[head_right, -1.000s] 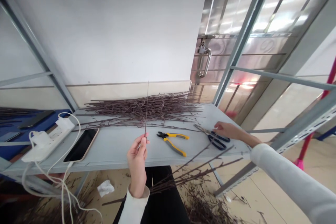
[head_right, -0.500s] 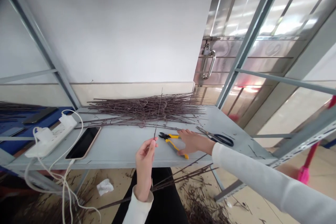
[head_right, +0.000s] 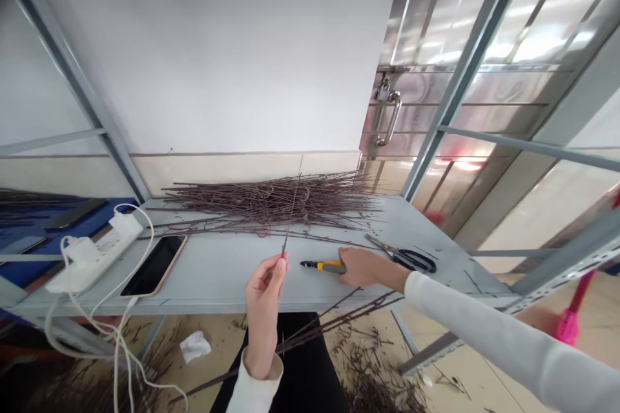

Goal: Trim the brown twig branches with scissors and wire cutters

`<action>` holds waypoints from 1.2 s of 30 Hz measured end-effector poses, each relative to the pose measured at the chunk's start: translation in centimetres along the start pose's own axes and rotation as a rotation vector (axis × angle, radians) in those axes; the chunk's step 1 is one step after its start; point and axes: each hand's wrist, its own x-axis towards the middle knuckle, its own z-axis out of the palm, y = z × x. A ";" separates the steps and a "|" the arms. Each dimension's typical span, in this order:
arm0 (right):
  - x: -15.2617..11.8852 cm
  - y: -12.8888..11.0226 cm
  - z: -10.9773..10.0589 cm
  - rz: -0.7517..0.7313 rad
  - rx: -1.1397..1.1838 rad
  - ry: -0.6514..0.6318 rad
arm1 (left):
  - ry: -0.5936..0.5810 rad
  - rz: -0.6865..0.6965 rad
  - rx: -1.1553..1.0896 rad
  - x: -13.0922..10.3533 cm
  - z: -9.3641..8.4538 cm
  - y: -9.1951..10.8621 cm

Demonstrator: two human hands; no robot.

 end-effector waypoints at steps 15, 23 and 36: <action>-4.4 -1.9 -5.4 -0.111 0.485 0.113 | 0.076 0.000 -0.001 -0.1 0.3 -0.2; -4.5 -4.2 -6.0 -0.162 0.476 0.089 | 0.051 0.032 0.050 -0.2 0.2 0.1; -3.4 -4.5 -5.8 -0.200 0.212 0.279 | -0.011 0.043 0.141 -0.8 0.0 0.4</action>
